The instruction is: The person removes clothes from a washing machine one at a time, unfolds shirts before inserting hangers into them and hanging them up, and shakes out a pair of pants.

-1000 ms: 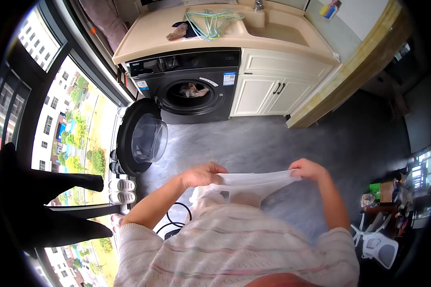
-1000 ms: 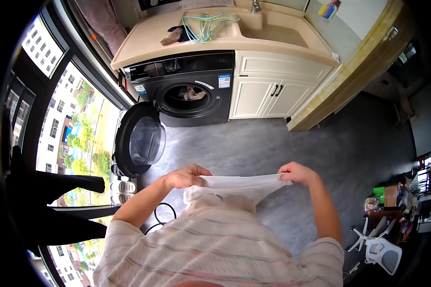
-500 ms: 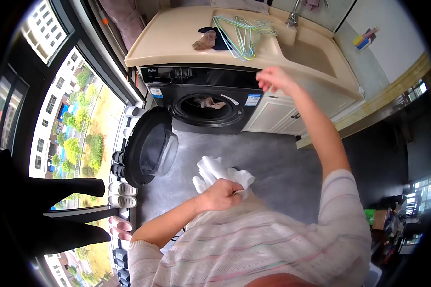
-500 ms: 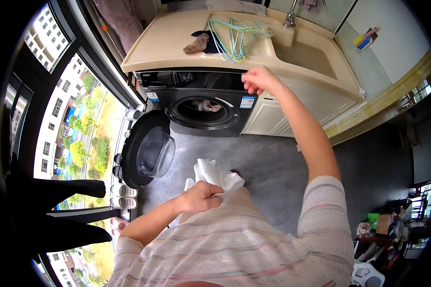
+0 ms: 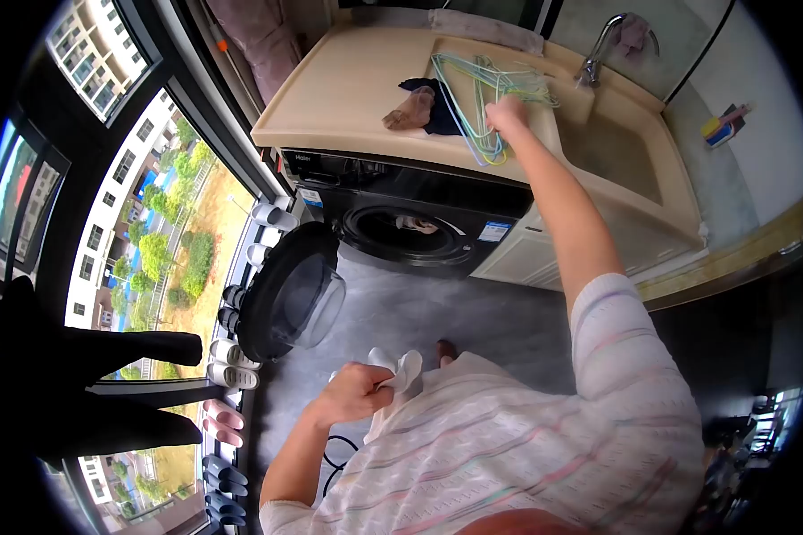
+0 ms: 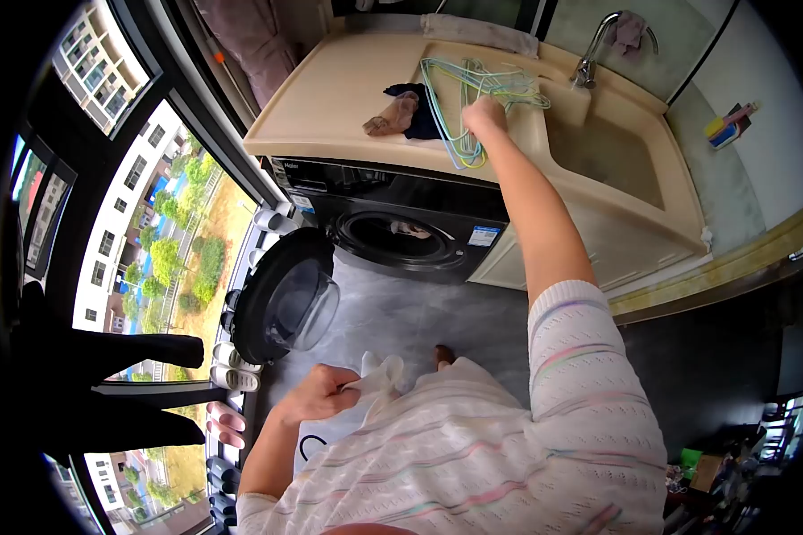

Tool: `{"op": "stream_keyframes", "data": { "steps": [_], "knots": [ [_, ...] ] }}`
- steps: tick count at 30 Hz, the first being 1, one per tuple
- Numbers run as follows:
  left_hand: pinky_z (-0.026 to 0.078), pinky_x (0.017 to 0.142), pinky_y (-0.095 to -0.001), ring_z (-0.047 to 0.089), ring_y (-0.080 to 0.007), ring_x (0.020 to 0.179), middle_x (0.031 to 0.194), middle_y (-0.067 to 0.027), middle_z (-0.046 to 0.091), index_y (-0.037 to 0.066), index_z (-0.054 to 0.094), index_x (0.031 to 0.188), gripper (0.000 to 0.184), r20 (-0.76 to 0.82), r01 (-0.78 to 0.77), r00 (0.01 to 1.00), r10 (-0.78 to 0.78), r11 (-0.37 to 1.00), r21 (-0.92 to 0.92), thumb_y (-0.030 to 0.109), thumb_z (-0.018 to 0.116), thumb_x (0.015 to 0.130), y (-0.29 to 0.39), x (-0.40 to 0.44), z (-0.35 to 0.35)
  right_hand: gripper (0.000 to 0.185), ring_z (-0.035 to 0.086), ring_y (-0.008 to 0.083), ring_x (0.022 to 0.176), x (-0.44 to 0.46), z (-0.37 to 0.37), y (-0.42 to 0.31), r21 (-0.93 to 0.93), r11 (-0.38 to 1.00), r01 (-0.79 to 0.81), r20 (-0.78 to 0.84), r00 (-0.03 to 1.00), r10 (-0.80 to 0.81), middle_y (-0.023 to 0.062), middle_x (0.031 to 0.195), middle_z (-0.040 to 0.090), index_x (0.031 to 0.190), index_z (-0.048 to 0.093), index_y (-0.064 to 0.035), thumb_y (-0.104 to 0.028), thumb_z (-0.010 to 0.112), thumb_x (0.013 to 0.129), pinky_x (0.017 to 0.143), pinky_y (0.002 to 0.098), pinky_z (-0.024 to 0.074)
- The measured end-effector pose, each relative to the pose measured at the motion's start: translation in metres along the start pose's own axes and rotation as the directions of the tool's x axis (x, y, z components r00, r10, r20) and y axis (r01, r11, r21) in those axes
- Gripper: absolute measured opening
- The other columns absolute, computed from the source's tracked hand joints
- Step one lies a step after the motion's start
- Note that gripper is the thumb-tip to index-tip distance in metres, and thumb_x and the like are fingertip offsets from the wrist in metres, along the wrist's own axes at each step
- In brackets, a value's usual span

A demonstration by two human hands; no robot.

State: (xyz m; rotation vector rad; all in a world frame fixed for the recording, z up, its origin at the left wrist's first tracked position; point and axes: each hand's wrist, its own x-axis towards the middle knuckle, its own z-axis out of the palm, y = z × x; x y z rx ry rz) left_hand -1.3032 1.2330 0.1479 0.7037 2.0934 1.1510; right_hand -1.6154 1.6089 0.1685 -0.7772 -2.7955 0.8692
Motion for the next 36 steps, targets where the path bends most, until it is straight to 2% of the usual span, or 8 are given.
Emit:
{"op": "stream_keyframes", "data": {
  "steps": [5,9,16,23,27,31,32,36],
  "knots": [
    [0.037,0.048,-0.0292,0.044,-0.0131,0.050,0.053,-0.0092,0.047,-0.002,0.058,0.074,0.012,0.016,0.026,1.000,-0.027,0.999,0.029,0.010,0.054,0.073,-0.004,-0.004,-0.017,0.020,0.058,0.0225,0.047,-0.038,-0.025,0.009,0.349,0.877,0.330,-0.271,0.931,-0.243,0.0123,0.057,0.058,0.076,0.058,0.0000,-0.019,0.055,0.076,0.047,0.0331,0.0472],
    [0.040,0.051,-0.0266,0.046,-0.0102,0.053,0.057,-0.0082,0.050,-0.003,0.060,0.082,0.017,0.037,-0.022,0.999,0.020,0.999,0.043,0.009,0.053,0.073,0.002,-0.006,-0.037,0.019,0.045,0.0073,0.043,-0.147,-0.053,0.027,0.570,0.677,0.465,-0.338,0.884,-0.322,0.0015,0.059,0.053,0.082,0.054,0.0010,-0.018,0.054,0.082,0.036,0.0227,0.0356],
    [0.042,0.056,-0.0256,0.051,-0.0109,0.059,0.063,-0.0069,0.055,-0.005,0.061,0.084,0.021,0.170,-0.113,0.982,0.088,0.983,0.145,0.008,0.051,0.071,0.058,0.005,-0.054,0.026,0.035,0.0067,0.043,-0.330,-0.072,0.077,0.950,0.249,0.187,-0.190,0.982,-0.014,-0.0024,0.056,0.040,0.099,0.050,0.0003,-0.019,0.055,0.083,0.040,0.0209,0.0296],
    [0.044,0.058,-0.0307,0.054,-0.0229,0.058,0.065,-0.0166,0.056,-0.004,0.061,0.080,0.021,0.290,-0.290,0.934,0.209,0.918,0.272,0.010,0.050,0.067,0.114,0.016,-0.031,0.029,0.023,0.0053,0.039,-0.365,-0.097,0.153,0.946,0.306,0.104,-0.142,0.984,0.105,-0.0056,0.048,0.025,0.088,0.059,0.0010,-0.027,0.052,0.086,0.038,0.0222,0.0192],
    [0.042,0.056,-0.0285,0.048,-0.0174,0.056,0.061,-0.0132,0.052,-0.004,0.060,0.079,0.020,0.321,-0.325,0.924,0.208,0.870,0.371,0.009,0.049,0.068,0.154,0.014,-0.013,0.033,0.024,0.0074,0.042,-0.384,-0.137,0.177,0.955,-0.270,0.124,-0.194,0.948,-0.253,-0.0048,0.047,0.025,0.066,0.049,-0.0079,-0.029,0.043,0.090,0.041,0.0227,0.0207],
    [0.040,0.054,-0.0260,0.046,-0.0105,0.057,0.058,-0.0059,0.049,-0.005,0.059,0.079,0.020,0.354,-0.344,0.907,0.230,0.888,0.305,0.011,0.049,0.071,0.190,0.015,0.017,0.036,0.024,0.0086,0.044,-0.421,-0.187,0.159,0.882,-0.471,-0.004,-0.251,0.842,-0.477,-0.0044,0.048,0.026,0.058,0.040,-0.0116,-0.027,0.038,0.091,0.043,0.0231,0.0204],
    [0.040,0.056,-0.0238,0.046,-0.0080,0.060,0.062,-0.0025,0.051,-0.006,0.059,0.081,0.021,0.402,-0.392,0.881,0.250,0.860,0.326,0.012,0.050,0.072,0.197,0.019,0.022,0.035,0.037,0.0076,0.039,-0.435,-0.184,0.146,0.841,-0.517,0.158,-0.366,0.870,-0.330,-0.0026,0.049,0.044,0.074,0.055,-0.0003,-0.027,0.040,0.092,0.036,0.0245,0.0295],
    [0.040,0.061,-0.0211,0.048,-0.0068,0.064,0.070,0.0001,0.055,-0.006,0.060,0.083,0.020,0.422,-0.407,0.849,0.317,0.902,0.141,0.010,0.054,0.074,0.229,0.008,0.049,0.036,0.022,0.0091,0.042,-0.436,-0.165,0.164,0.881,-0.449,0.147,-0.341,0.855,-0.390,-0.0040,0.046,0.020,0.054,0.033,-0.0116,-0.024,0.040,0.088,0.042,0.0257,0.0217]
  ]
}}
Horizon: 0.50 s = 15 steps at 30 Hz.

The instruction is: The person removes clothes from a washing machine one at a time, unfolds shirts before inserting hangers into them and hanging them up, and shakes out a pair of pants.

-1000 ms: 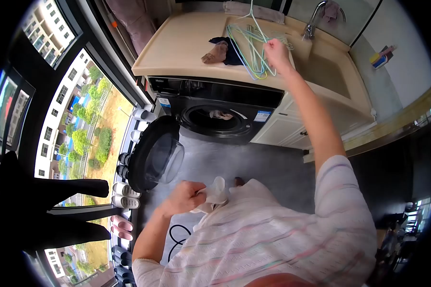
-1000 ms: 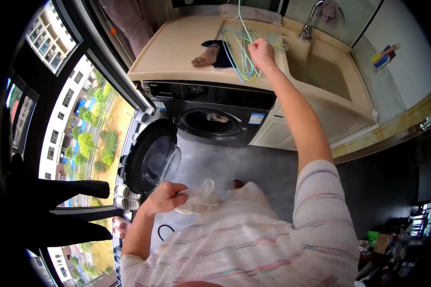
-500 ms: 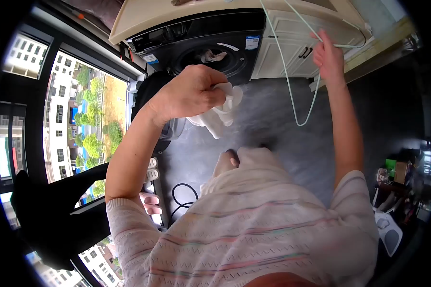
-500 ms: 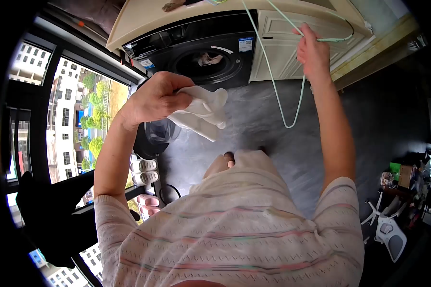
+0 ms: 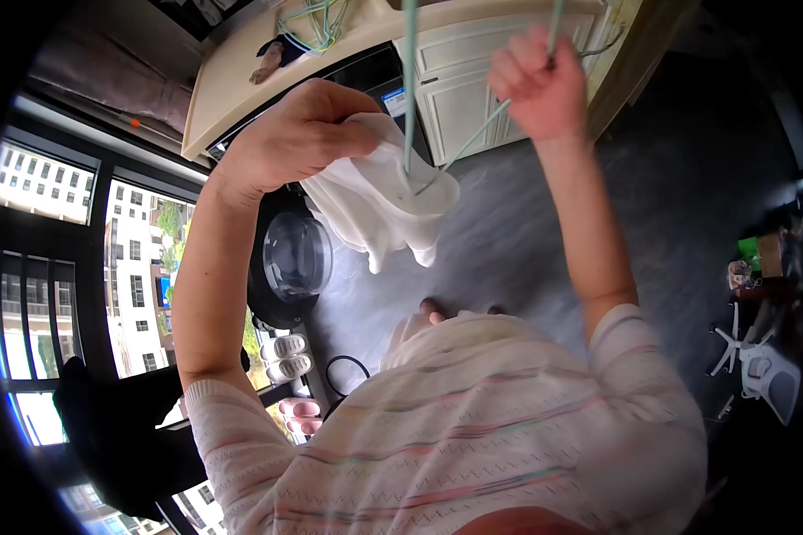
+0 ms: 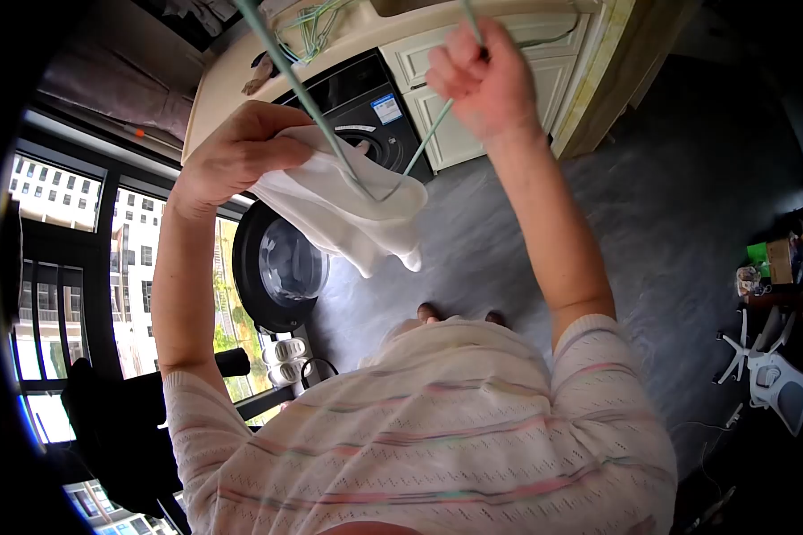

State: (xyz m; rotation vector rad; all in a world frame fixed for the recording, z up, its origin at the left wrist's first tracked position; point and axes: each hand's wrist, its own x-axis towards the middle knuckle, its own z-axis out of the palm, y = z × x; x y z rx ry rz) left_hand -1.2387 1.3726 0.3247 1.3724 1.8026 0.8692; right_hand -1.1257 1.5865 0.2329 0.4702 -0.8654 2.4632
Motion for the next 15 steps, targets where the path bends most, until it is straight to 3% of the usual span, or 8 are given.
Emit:
{"op": "stream_keyframes", "data": {
  "steps": [3,5,6,7,8,10,11,15],
  "knots": [
    [0.039,0.064,-0.0209,0.050,-0.0066,0.066,0.071,-0.0003,0.058,-0.003,0.062,0.086,0.019,-0.203,0.026,0.979,-0.027,1.000,-0.011,0.011,0.057,0.074,0.018,-0.004,0.004,0.037,0.029,0.0110,0.044,-0.017,-0.036,0.034,-0.185,0.980,-0.074,-0.027,0.997,0.070,-0.0021,0.047,0.027,0.052,0.032,-0.0107,-0.021,0.046,0.085,0.045,0.0270,0.0279],
    [0.040,0.066,-0.0214,0.052,-0.0081,0.067,0.073,-0.0015,0.059,-0.002,0.063,0.090,0.021,-0.244,-0.208,0.942,0.229,0.972,0.110,0.011,0.060,0.073,0.018,-0.011,0.001,0.036,0.037,0.0141,0.054,-0.030,-0.054,0.044,-0.469,0.870,-0.151,-0.081,0.988,0.128,0.0011,0.052,0.031,0.057,0.032,-0.0097,-0.027,0.038,0.088,0.054,0.0251,0.0336],
    [0.040,0.066,-0.0214,0.052,-0.0086,0.067,0.074,-0.0018,0.059,-0.002,0.063,0.091,0.022,-0.274,-0.099,0.958,0.085,0.994,-0.040,0.010,0.060,0.073,0.021,-0.014,0.000,0.034,0.044,0.0134,0.061,-0.031,-0.060,0.040,-0.483,0.839,-0.250,-0.139,0.968,0.209,0.0038,0.057,0.044,0.060,0.047,-0.0059,-0.026,0.043,0.087,0.060,0.0254,0.0382],
    [0.040,0.066,-0.0215,0.053,-0.0091,0.068,0.074,-0.0021,0.060,-0.002,0.063,0.091,0.022,-0.281,0.009,0.958,-0.064,0.981,-0.193,0.010,0.060,0.073,0.023,-0.018,-0.003,0.031,0.045,0.0126,0.063,-0.033,-0.065,0.033,-0.542,0.801,-0.253,-0.142,0.968,0.209,0.0046,0.060,0.048,0.064,0.052,-0.0047,-0.026,0.045,0.087,0.060,0.0254,0.0384],
    [0.041,0.066,-0.0214,0.053,-0.0091,0.068,0.076,-0.0029,0.060,-0.003,0.062,0.091,0.021,-0.253,0.012,0.965,-0.062,0.981,-0.194,0.007,0.059,0.073,0.016,-0.022,-0.008,0.030,0.046,0.0118,0.065,-0.034,-0.070,0.025,-0.600,0.758,-0.255,-0.147,0.967,0.209,0.0053,0.064,0.052,0.069,0.056,-0.0035,-0.025,0.047,0.086,0.061,0.0254,0.0386],
    [0.041,0.065,-0.0212,0.053,-0.0081,0.068,0.075,-0.0025,0.060,-0.003,0.062,0.092,0.021,-0.411,-0.060,0.910,-0.047,0.968,-0.242,0.007,0.060,0.073,0.001,-0.025,-0.005,0.027,0.050,0.0082,0.071,-0.032,-0.065,0.003,-0.687,0.674,-0.273,-0.180,0.962,0.206,0.0057,0.076,0.060,0.085,0.065,-0.0008,-0.024,0.050,0.086,0.062,0.0257,0.0399],
    [0.041,0.065,-0.0211,0.053,-0.0076,0.067,0.075,-0.0023,0.060,-0.003,0.062,0.092,0.021,-0.486,-0.097,0.873,-0.045,0.960,-0.263,0.006,0.060,0.073,-0.002,-0.028,-0.004,0.027,0.050,0.0082,0.071,-0.032,-0.059,-0.012,-0.761,0.598,-0.253,-0.174,0.967,0.187,0.0047,0.076,0.060,0.084,0.065,-0.0006,-0.024,0.051,0.086,0.062,0.0256,0.0401],
    [0.041,0.055,-0.0234,0.050,-0.0075,0.060,0.067,0.0005,0.055,-0.004,0.061,0.094,0.025,-0.461,0.070,0.882,-0.093,0.995,-0.067,0.004,0.052,0.072,-0.013,-0.031,-0.022,0.026,0.051,0.0084,0.069,-0.028,-0.032,-0.057,-0.948,0.280,-0.154,-0.131,0.986,0.100,0.0018,0.073,0.059,0.082,0.063,0.0009,-0.022,0.052,0.085,0.062,0.0251,0.0398]
  ]
}}
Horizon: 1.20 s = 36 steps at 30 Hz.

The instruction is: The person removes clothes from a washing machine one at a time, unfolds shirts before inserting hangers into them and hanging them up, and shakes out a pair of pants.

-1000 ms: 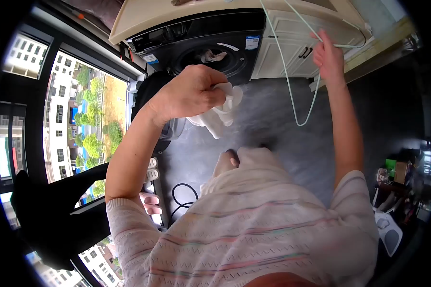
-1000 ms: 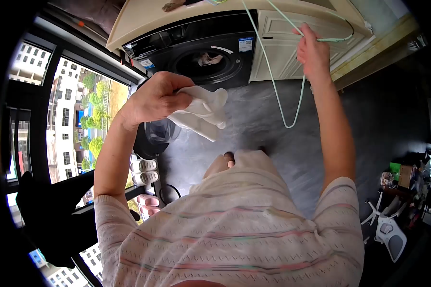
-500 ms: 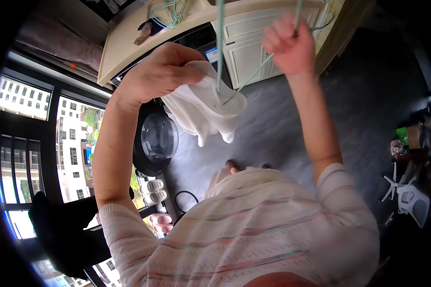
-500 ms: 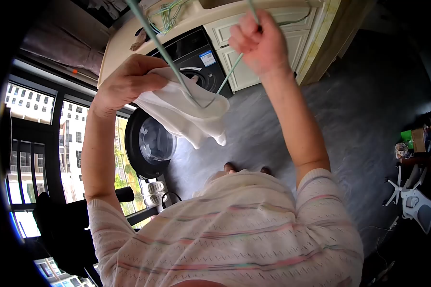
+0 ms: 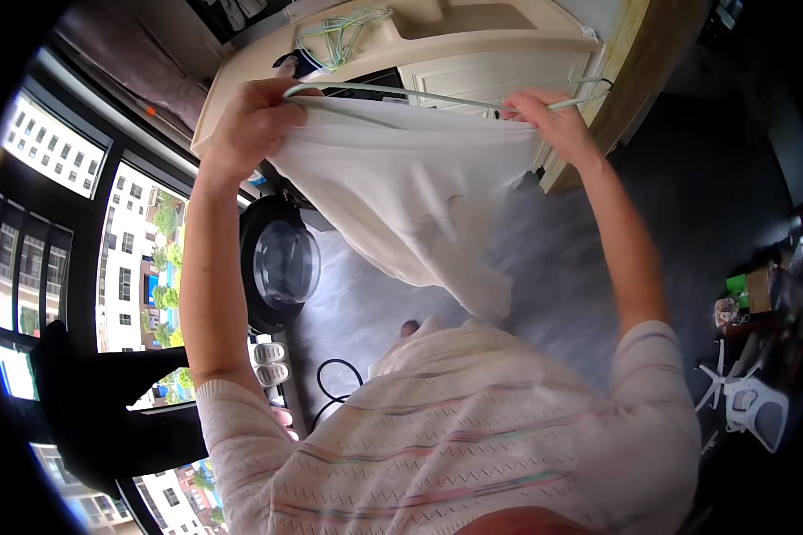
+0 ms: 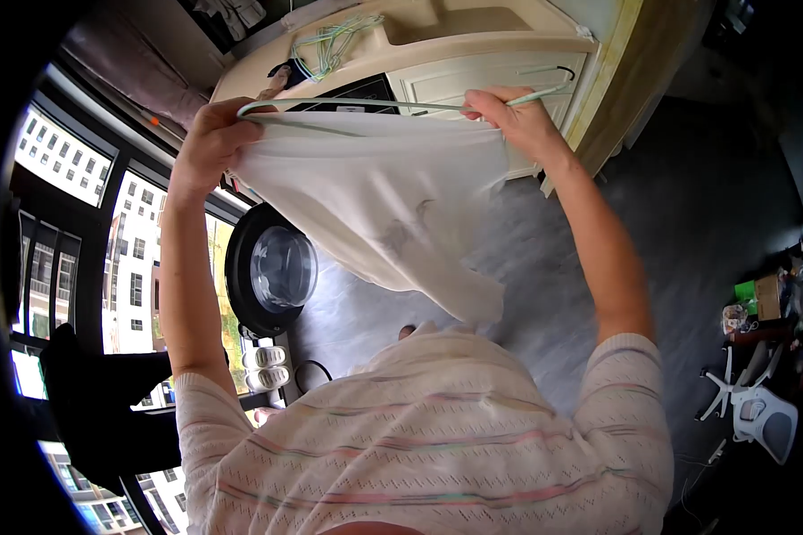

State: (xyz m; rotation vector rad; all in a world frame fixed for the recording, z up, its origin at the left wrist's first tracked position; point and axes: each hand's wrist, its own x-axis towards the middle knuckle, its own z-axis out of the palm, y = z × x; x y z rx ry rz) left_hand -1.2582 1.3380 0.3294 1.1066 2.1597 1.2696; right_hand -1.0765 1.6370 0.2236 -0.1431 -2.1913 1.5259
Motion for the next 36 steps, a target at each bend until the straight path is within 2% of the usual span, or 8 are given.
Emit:
{"op": "stream_keyframes", "data": {
  "steps": [7,11,14,20,26,30,33,36],
  "knots": [
    [0.045,0.057,-0.0298,0.057,-0.0183,0.059,0.064,-0.0096,0.059,0.002,0.064,0.078,0.018,-0.159,-0.067,0.974,0.162,0.875,0.480,0.010,0.055,0.065,-0.038,0.012,0.007,0.018,0.048,0.0103,0.063,0.003,-0.011,-0.022,-0.509,0.849,0.139,0.109,0.989,-0.097,0.0049,0.066,0.054,0.075,0.057,0.0048,-0.011,0.054,0.083,0.058,0.0254,0.0377],
    [0.047,0.061,-0.0306,0.059,-0.0222,0.063,0.068,-0.0101,0.061,0.004,0.064,0.079,0.020,-0.101,-0.059,0.987,0.125,0.864,0.500,0.013,0.055,0.064,-0.042,0.010,0.016,0.034,0.034,0.0085,0.050,0.017,0.007,-0.066,-0.467,0.816,0.340,0.150,0.940,-0.306,0.0020,0.051,0.040,0.059,0.047,0.0049,-0.018,0.059,0.081,0.045,0.0270,0.0300],
    [0.040,0.051,-0.0248,0.049,-0.0098,0.055,0.060,-0.0036,0.053,0.001,0.062,0.079,0.017,-0.069,-0.130,0.982,0.177,0.893,0.431,0.008,0.054,0.066,-0.052,0.012,0.020,0.034,0.035,0.0089,0.049,0.021,0.036,-0.078,-0.451,0.859,0.243,0.215,0.963,-0.160,0.0028,0.050,0.042,0.058,0.047,0.0044,-0.019,0.057,0.081,0.045,0.0266,0.0301],
    [0.041,0.054,-0.0241,0.050,-0.0114,0.058,0.061,-0.0047,0.054,0.001,0.063,0.078,0.020,-0.003,-0.243,0.968,0.253,0.935,0.256,0.009,0.054,0.062,-0.040,0.018,0.034,0.033,0.038,0.0100,0.045,0.034,0.074,-0.068,-0.500,0.830,0.248,0.325,0.942,-0.086,0.0011,0.046,0.042,0.056,0.051,0.0002,-0.021,0.057,0.080,0.044,0.0265,0.0310],
    [0.043,0.071,-0.0246,0.055,-0.0137,0.079,0.085,-0.0049,0.061,0.006,0.061,0.102,0.042,0.090,-0.275,0.957,0.275,0.961,-0.013,0.029,0.073,0.069,-0.063,0.019,0.030,0.037,0.033,0.0049,0.048,0.034,0.054,-0.055,-0.382,0.924,-0.023,0.122,0.990,0.076,-0.0046,0.048,0.037,0.051,0.047,-0.0043,-0.023,0.056,0.081,0.045,0.0227,0.0247],
    [0.043,0.080,-0.0269,0.057,-0.0183,0.088,0.094,-0.0094,0.061,0.005,0.054,0.113,0.053,0.002,-0.248,0.966,0.259,0.923,0.294,0.019,0.073,0.066,-0.120,-0.012,0.014,0.036,0.036,0.0042,0.049,0.022,0.038,-0.042,-0.278,0.954,-0.113,0.078,0.987,0.140,-0.0039,0.050,0.041,0.052,0.048,-0.0058,-0.023,0.054,0.083,0.046,0.0213,0.0267],
    [0.045,0.079,-0.0293,0.058,-0.0205,0.083,0.091,-0.0102,0.060,0.004,0.054,0.112,0.046,-0.111,0.039,0.994,-0.011,0.967,0.252,0.006,0.061,0.067,-0.145,-0.029,0.032,0.036,0.040,0.0048,0.049,0.016,0.030,-0.040,-0.242,0.954,-0.177,0.065,0.978,0.198,-0.0026,0.051,0.044,0.052,0.048,-0.0053,-0.023,0.054,0.083,0.047,0.0211,0.0296],
    [0.044,0.077,-0.0250,0.057,-0.0135,0.081,0.092,-0.0066,0.060,0.000,0.052,0.111,0.041,-0.043,-0.015,0.999,-0.005,0.884,-0.468,-0.003,0.054,0.071,-0.168,-0.032,0.031,0.036,0.042,0.0058,0.049,0.014,0.026,-0.040,-0.204,0.962,-0.182,0.087,0.975,0.203,-0.0015,0.051,0.045,0.052,0.048,-0.0049,-0.023,0.053,0.083,0.048,0.0211,0.0316]
  ]
}}
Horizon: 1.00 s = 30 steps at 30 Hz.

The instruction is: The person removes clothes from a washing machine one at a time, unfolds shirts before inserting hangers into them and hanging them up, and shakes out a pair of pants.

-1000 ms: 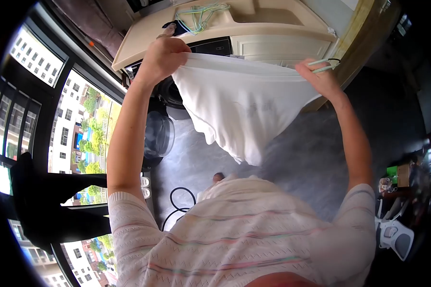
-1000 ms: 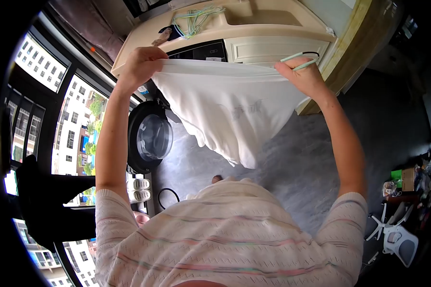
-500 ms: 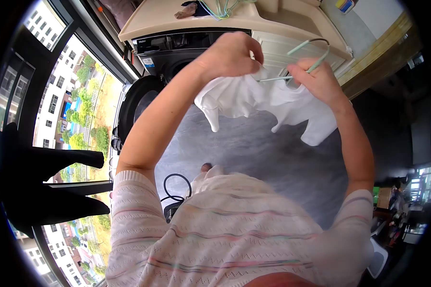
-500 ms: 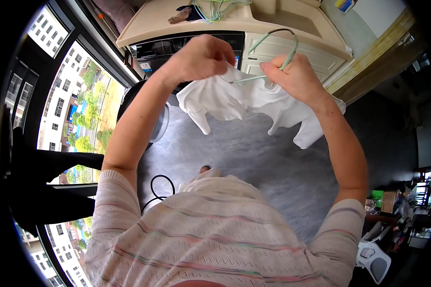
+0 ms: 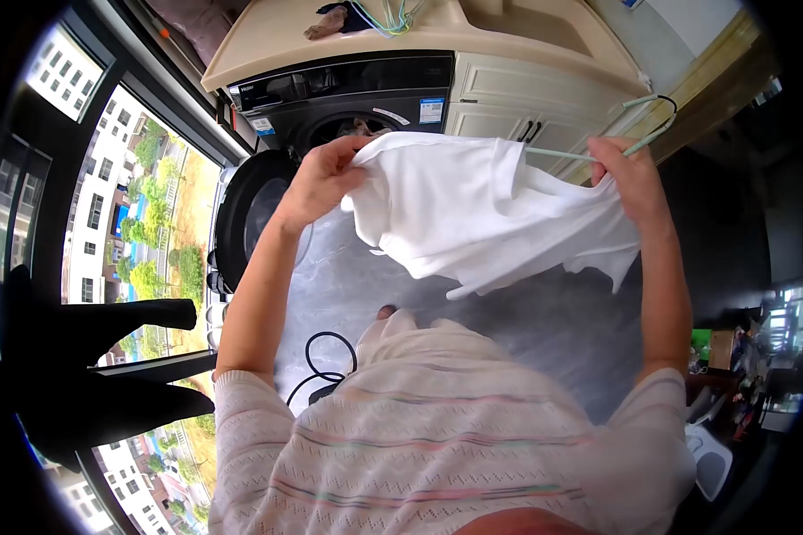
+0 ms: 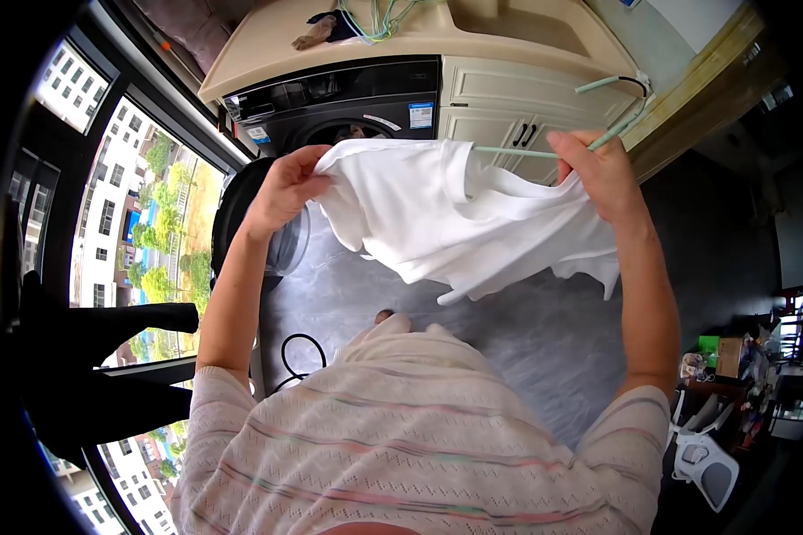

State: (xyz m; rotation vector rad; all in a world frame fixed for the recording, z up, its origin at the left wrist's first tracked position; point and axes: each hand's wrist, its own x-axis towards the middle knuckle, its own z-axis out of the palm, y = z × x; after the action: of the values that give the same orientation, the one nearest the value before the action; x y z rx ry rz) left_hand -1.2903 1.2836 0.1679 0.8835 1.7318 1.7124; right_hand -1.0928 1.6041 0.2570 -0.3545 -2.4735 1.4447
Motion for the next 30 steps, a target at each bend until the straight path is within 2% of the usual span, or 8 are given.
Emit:
{"op": "stream_keyframes", "data": {
  "steps": [4,7,12,20,21,25,28,30],
  "knots": [
    [0.043,0.078,-0.0247,0.054,-0.0111,0.088,0.099,-0.0035,0.058,0.000,0.054,0.109,0.038,0.086,0.058,0.995,-0.059,0.998,0.010,-0.007,0.046,0.072,0.032,-0.011,-0.017,0.036,0.043,0.0065,0.049,-0.005,0.002,0.000,0.069,0.998,0.003,0.028,1.000,-0.005,-0.0010,0.050,0.046,0.053,0.049,-0.0049,-0.023,0.053,0.083,0.048,0.0212,0.0324],
    [0.043,0.077,-0.0266,0.055,-0.0138,0.087,0.095,-0.0043,0.059,0.001,0.057,0.103,0.029,0.039,-0.086,0.996,0.078,0.946,0.312,-0.001,0.054,0.074,0.050,-0.008,-0.017,0.035,0.043,0.0061,0.050,-0.008,0.009,-0.002,0.044,0.999,0.005,0.060,0.998,-0.008,-0.0012,0.051,0.047,0.053,0.050,-0.0048,-0.022,0.053,0.083,0.049,0.0210,0.0324],
    [0.044,0.062,-0.0318,0.055,-0.0233,0.071,0.078,-0.0106,0.056,0.002,0.062,0.090,0.015,0.348,-0.474,0.877,0.330,0.483,0.737,0.011,0.061,0.078,0.080,0.006,0.058,0.035,0.040,0.0049,0.050,-0.007,0.033,-0.012,-0.010,0.999,0.050,0.081,0.996,-0.049,-0.0018,0.050,0.046,0.051,0.050,-0.0052,-0.021,0.054,0.082,0.049,0.0202,0.0309],
    [0.039,0.050,-0.0250,0.047,-0.0194,0.051,0.065,-0.0091,0.049,-0.002,0.061,0.082,0.010,0.211,-0.406,0.910,0.356,0.670,0.621,0.003,0.061,0.074,0.077,0.017,0.080,0.039,0.042,0.0063,0.050,-0.005,0.029,-0.005,0.012,0.987,0.163,0.090,0.983,-0.163,-0.0017,0.051,0.047,0.056,0.057,-0.0034,-0.033,0.061,0.081,0.047,0.0236,0.0339],
    [0.037,0.050,-0.0234,0.045,-0.0158,0.052,0.064,-0.0078,0.048,-0.003,0.060,0.082,0.009,0.181,-0.404,0.910,0.372,0.705,0.582,0.003,0.061,0.075,0.078,0.016,0.078,0.033,0.049,0.0075,0.062,-0.010,0.018,-0.007,0.102,0.974,0.205,0.194,0.956,-0.221,-0.0007,0.066,0.056,0.077,0.064,-0.0034,-0.036,0.061,0.081,0.056,0.0226,0.0392],
    [0.031,0.050,-0.0192,0.037,-0.0062,0.056,0.063,-0.0013,0.044,-0.007,0.058,0.080,0.010,0.127,-0.400,0.912,0.391,0.771,0.496,0.003,0.061,0.078,0.083,0.013,0.051,0.037,0.050,0.0132,0.099,-0.020,-0.032,0.050,0.281,0.960,-0.004,0.205,0.977,-0.056,0.0069,0.100,0.059,0.106,0.058,-0.0018,-0.032,0.057,0.084,0.084,0.0261,0.0409],
    [0.029,0.052,-0.0184,0.036,-0.0052,0.057,0.063,0.0007,0.043,-0.006,0.059,0.080,0.010,0.069,-0.379,0.914,0.399,0.781,0.496,0.004,0.062,0.078,0.091,0.009,0.034,0.039,0.054,0.0126,0.091,-0.032,-0.055,0.106,0.166,0.917,-0.363,0.287,0.907,0.307,0.0058,0.095,0.060,0.102,0.058,-0.0011,-0.036,0.055,0.085,0.079,0.0259,0.0436],
    [0.028,0.054,-0.0178,0.036,-0.0048,0.058,0.064,0.0022,0.042,-0.005,0.060,0.082,0.009,0.019,-0.360,0.916,0.401,0.797,0.484,0.004,0.062,0.078,0.097,0.006,0.028,0.038,0.053,0.0095,0.075,-0.043,-0.054,0.119,0.340,0.854,-0.394,0.268,0.911,0.314,0.0024,0.083,0.059,0.093,0.061,-0.0035,-0.040,0.057,0.083,0.066,0.0226,0.0436]
  ]
}}
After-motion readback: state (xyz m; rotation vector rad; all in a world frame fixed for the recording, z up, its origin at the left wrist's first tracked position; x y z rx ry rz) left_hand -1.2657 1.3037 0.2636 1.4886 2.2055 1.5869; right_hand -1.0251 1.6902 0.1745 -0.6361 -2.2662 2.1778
